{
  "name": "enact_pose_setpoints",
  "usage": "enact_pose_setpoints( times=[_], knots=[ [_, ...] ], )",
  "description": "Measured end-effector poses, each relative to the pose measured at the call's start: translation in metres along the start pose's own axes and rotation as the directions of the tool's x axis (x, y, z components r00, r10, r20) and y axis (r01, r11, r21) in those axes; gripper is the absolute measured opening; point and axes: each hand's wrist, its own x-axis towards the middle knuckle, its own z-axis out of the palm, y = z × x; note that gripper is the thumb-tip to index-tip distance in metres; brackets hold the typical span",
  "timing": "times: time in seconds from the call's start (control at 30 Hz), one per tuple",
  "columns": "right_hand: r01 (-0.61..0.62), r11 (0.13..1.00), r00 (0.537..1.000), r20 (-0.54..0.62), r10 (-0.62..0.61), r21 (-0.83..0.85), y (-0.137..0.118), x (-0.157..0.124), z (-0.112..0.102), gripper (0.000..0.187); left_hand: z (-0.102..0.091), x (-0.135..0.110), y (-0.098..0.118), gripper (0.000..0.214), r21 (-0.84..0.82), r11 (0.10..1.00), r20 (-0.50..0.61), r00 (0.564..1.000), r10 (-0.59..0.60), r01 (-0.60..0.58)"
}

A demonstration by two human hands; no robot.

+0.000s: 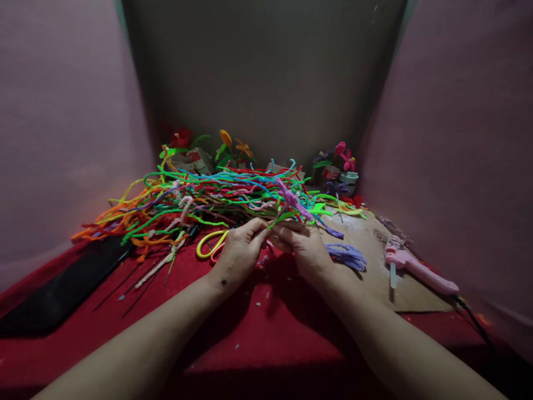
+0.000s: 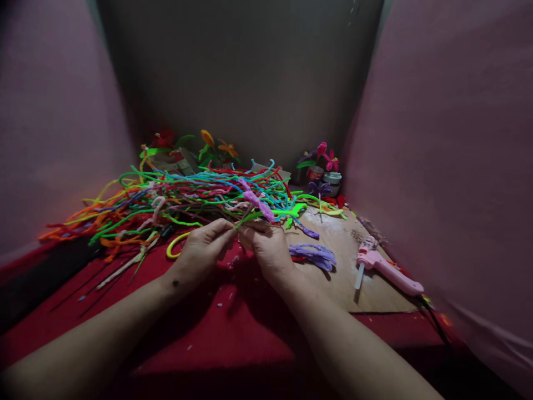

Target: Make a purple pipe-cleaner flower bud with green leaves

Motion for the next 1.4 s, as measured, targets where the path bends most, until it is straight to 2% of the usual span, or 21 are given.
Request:
enact_pose_setpoints(
  times=[0.13,0.27,0.43,0.57,0.7,0.87,1.0,1.27,1.4],
  knots=[
    [-0.027,0.998,1.000,0.003,0.027,-0.054,-0.002,0.000,0.001,0.018,0.000,0.004,0.003,0.018,-0.187,0.973,0.028,0.991,-0.129,0.132],
    [-0.037,0.999,0.999,-0.004,0.037,-0.033,0.000,0.002,0.001,0.017,0.000,0.005,0.004,0.020,-0.353,0.902,0.095,0.968,-0.232,0.250],
    [-0.049,0.998,0.999,0.017,0.049,-0.027,0.000,0.003,0.001,0.011,-0.001,0.005,0.003,0.020,-0.439,0.851,0.135,0.958,-0.254,0.288],
    [-0.071,0.997,0.997,0.032,0.072,-0.031,-0.005,0.002,0.004,0.014,-0.001,0.004,0.005,0.025,-0.484,0.815,0.163,0.948,-0.272,0.318],
    [-0.090,0.996,0.996,0.018,0.090,-0.014,-0.006,0.003,0.004,0.017,-0.002,0.003,0.006,0.024,-0.560,0.723,0.263,0.914,-0.309,0.405],
    [-0.110,0.992,0.994,-0.013,0.111,0.062,-0.003,0.004,0.000,0.016,-0.006,0.004,0.003,0.018,-0.620,0.600,0.424,0.859,-0.286,0.506],
    [-0.095,0.991,0.994,0.070,0.089,0.091,0.000,0.004,-0.003,0.015,-0.008,0.004,-0.001,0.012,-0.641,0.526,0.495,0.825,-0.273,0.558],
    [-0.193,0.977,0.980,0.073,0.187,0.091,-0.004,0.006,-0.006,0.021,-0.012,0.005,-0.003,0.009,-0.619,0.472,0.594,0.767,-0.240,0.627],
    [-0.235,0.969,0.968,0.110,0.226,0.074,-0.005,0.009,-0.008,0.023,-0.014,0.005,-0.001,0.006,-0.607,0.457,0.641,0.740,-0.202,0.650]
  ],
)
